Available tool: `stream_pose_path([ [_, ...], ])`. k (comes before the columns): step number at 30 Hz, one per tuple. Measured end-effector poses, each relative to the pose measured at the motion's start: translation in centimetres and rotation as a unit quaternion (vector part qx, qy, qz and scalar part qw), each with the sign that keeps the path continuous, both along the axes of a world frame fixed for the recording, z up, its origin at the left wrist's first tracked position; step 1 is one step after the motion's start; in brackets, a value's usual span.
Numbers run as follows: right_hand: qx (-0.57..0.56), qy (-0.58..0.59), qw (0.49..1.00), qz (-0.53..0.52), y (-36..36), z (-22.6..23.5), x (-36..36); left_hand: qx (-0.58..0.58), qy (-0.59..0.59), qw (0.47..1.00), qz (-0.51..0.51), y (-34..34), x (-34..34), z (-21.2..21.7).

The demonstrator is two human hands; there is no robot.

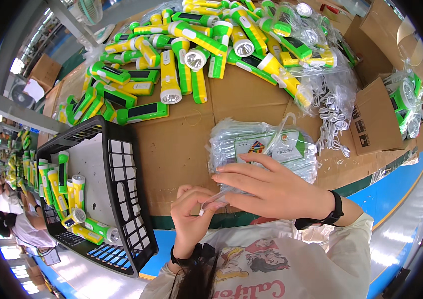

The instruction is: Place flashlights and charging cables into individual plastic bags.

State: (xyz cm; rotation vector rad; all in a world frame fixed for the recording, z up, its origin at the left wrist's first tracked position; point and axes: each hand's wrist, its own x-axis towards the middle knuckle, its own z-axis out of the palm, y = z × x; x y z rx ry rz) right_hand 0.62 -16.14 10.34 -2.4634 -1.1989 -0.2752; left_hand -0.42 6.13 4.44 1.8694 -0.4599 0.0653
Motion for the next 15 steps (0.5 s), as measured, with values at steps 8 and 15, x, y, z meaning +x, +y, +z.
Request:
stream_pose_path([
  [8,-0.011,0.058,0.998,0.026,-0.5,-0.5,3.2,0.018,0.005,0.998,-0.066,1.3,-0.5,-0.3],
  [15,0.074,0.407,0.902,0.121,-4.9,-1.9,10.2,-0.438,0.175,0.882,-0.002,4.5,-2.3,-2.0],
])
